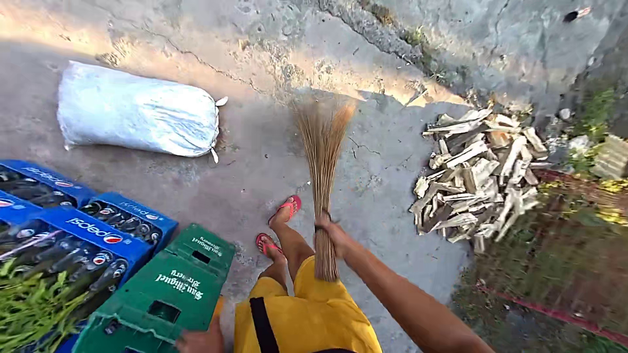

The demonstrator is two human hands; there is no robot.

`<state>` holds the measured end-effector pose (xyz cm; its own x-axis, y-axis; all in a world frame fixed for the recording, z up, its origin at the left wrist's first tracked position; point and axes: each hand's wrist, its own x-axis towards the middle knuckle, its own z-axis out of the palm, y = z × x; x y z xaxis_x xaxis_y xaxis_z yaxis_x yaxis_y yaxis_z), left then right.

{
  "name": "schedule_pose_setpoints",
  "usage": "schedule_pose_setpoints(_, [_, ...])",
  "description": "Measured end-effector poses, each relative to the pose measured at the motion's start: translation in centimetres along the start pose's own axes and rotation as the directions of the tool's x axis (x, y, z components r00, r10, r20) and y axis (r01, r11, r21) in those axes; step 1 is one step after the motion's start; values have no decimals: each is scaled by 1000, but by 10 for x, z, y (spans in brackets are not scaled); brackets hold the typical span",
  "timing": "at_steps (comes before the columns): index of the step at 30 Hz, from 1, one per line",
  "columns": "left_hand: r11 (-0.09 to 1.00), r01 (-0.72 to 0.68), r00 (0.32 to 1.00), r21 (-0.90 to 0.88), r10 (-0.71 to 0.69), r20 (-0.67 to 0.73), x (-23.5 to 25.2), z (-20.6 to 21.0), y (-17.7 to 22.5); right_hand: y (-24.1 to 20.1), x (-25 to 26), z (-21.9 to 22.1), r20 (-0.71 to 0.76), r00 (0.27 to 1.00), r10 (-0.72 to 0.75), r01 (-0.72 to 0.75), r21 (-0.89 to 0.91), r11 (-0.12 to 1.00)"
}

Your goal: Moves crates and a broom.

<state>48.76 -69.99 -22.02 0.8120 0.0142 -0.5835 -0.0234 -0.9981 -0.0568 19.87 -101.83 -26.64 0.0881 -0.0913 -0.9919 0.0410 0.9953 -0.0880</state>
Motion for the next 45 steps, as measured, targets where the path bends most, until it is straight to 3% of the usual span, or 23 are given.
schedule_pose_setpoints(2, [973, -229, 930, 1, 218, 295, -5, 3, 47, 20, -44, -13, 171, 967, 189, -195, 14, 981])
schedule_pose_setpoints(3, [938, -345, 828, 22, 293, 477, -4, 6, 71, 19, -55, -26, 259, 927, 270, -281, 5, 960])
schedule_pose_setpoints(5, [869, -490, 616, 72, 286, 734, -5, 15, 123, -10, -51, -58, 302, 884, 357, -330, -139, 934])
schedule_pose_setpoints(6, [840, -531, 555, 112, 244, 795, -9, 21, 148, -34, -41, -79, 267, 898, 348, -301, -203, 932])
schedule_pose_setpoints(8, [722, -664, 520, 194, 260, 814, -20, 26, 191, -80, -14, -125, 90, 968, 236, -220, -156, 963])
schedule_pose_setpoints(10, [526, -823, 461, 217, 393, 795, -32, 28, 234, -103, 17, -168, -156, 986, 58, -65, -41, 997])
schedule_pose_setpoints(13, [246, -921, 374, 303, 342, 862, -63, 22, 316, -71, 29, -203, -339, 933, -120, 154, 76, 985])
schedule_pose_setpoints(15, [212, -936, 328, 280, 241, 914, -77, 27, 362, -28, 8, -217, -380, 913, -147, 242, 215, 946])
schedule_pose_setpoints(17, [121, -928, 368, 353, 147, 918, -88, 39, 392, 24, -21, -222, -398, 908, -129, 303, 414, 859])
schedule_pose_setpoints(19, [-50, -857, 506, 514, 119, 855, -105, 60, 419, 74, -45, -210, -360, 931, -57, 287, 627, 724])
schedule_pose_setpoints(22, [-99, -763, 633, 638, 83, 770, -99, 111, 441, 116, -43, -172, -351, 931, 101, 300, 893, 337])
schedule_pose_setpoints(25, [-193, -677, 680, 710, 204, 704, -122, 147, 466, 91, 5, -154, -392, 896, 208, 416, 905, -85])
schedule_pose_setpoints(28, [-309, -587, 675, 748, 324, 663, -135, 166, 498, -23, 66, -133, -364, 918, 159, 397, 828, -395])
schedule_pose_setpoints(29, [-333, -576, 667, 747, 336, 665, -136, 169, 510, -77, 83, -119, -296, 949, 110, 316, 872, -375])
schedule_pose_setpoints(30, [-346, -575, 662, 742, 336, 670, -137, 170, 521, -130, 93, -103, -215, 976, 26, 214, 945, -248])
schedule_pose_setpoints(31, [-351, -575, 664, 739, 328, 672, -137, 170, 530, -174, 103, -90, -117, 987, -106, 115, 993, -21])
schedule_pose_setpoints(32, [-358, -574, 666, 737, 321, 674, -136, 170, 538, -212, 115, -86, 11, 955, -297, 45, 983, 180])
schedule_pose_setpoints(34, [-373, -569, 673, 733, 300, 675, -138, 170, 547, -269, 133, -103, 278, 791, -545, -64, 923, 379])
schedule_pose_setpoints(36, [-408, -540, 676, 736, 311, 668, -136, 176, 558, -297, 120, -141, 321, 711, -626, 31, 874, 484])
schedule_pose_setpoints(37, [-434, -524, 679, 733, 306, 667, -135, 176, 563, -291, 105, -157, 271, 727, -631, 124, 852, 508])
schedule_pose_setpoints(39, [-461, -522, 666, 717, 305, 681, -137, 181, 574, -247, 80, -175, 79, 822, -564, 271, 817, 509])
schedule_pose_setpoints(41, [-468, -537, 651, 702, 300, 698, -140, 184, 583, -184, 59, -165, -166, 880, -444, 367, 831, 417])
schedule_pose_setpoints(45, [-451, -547, 649, 705, 304, 698, -149, 190, 596, -121, 45, -147, -458, 882, -111, 459, 888, -19])
